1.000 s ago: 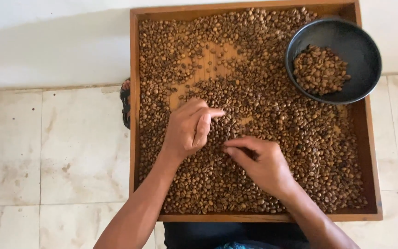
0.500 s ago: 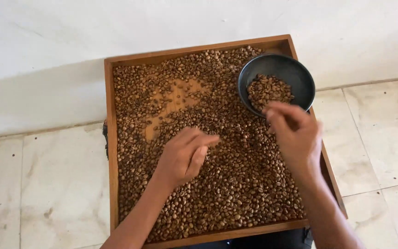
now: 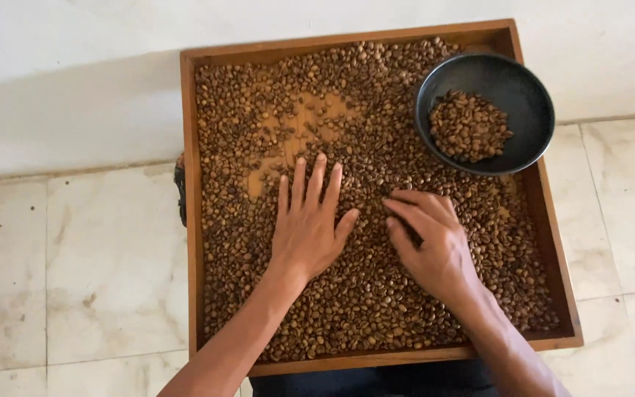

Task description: Manually sorting coffee beans on a wooden tray by spreading them and picking out specific beans to place in a bowl.

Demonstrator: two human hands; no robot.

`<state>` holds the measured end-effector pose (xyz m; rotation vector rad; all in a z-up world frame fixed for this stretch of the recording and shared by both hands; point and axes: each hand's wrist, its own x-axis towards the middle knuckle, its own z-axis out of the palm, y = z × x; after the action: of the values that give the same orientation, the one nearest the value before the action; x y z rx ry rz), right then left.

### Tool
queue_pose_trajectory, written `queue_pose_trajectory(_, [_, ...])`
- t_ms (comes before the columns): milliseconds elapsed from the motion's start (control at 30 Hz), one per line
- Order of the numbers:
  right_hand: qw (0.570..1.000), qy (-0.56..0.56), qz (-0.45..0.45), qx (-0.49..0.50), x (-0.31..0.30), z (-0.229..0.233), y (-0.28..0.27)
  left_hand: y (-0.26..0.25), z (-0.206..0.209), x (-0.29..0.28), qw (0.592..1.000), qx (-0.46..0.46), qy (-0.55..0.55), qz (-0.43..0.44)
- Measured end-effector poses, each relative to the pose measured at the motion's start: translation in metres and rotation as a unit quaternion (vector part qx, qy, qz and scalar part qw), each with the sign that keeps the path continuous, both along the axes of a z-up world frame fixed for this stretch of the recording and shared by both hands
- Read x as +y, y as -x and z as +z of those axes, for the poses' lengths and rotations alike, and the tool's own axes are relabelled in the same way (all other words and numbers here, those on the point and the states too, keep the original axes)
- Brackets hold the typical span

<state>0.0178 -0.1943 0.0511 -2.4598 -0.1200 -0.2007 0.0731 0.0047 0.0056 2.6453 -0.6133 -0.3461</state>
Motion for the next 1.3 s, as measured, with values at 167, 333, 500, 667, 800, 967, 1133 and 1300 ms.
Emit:
queue_pose_trajectory(167, [0.987,0.108,0.114,0.030,0.001,-0.022,0.013,-0.019,-0.018,0.009,0.997,-0.049,-0.027,0.047])
queue_pose_trajectory(333, [0.979,0.181,0.085,0.030,-0.001,-0.018,0.018,-0.022,-0.025,0.019,0.992,-0.100,-0.038,0.067])
queue_pose_trajectory(500, [0.981,0.136,0.140,-0.009,0.016,-0.019,0.023,-0.025,-0.008,0.020,0.987,-0.127,0.044,0.092])
queue_pose_trajectory(667, [0.984,0.128,0.121,-0.030,0.017,-0.022,0.017,-0.032,-0.009,0.033,0.971,-0.174,0.136,0.087])
queue_pose_trajectory(800, [0.980,0.144,0.132,-0.043,0.025,-0.032,0.012,-0.034,-0.008,0.040,0.922,-0.223,0.316,0.024])
queue_pose_trajectory(967, [0.977,0.159,0.136,-0.039,0.030,-0.043,0.009,-0.028,0.000,0.039,0.904,-0.199,0.377,-0.014])
queue_pose_trajectory(1133, [0.988,0.094,0.117,-0.042,0.023,-0.038,0.014,-0.023,0.007,0.031,0.906,-0.187,0.379,-0.031])
queue_pose_trajectory(1300, [0.992,0.084,0.089,-0.012,0.013,-0.034,0.017,-0.015,0.020,0.024,0.912,-0.162,0.375,-0.041])
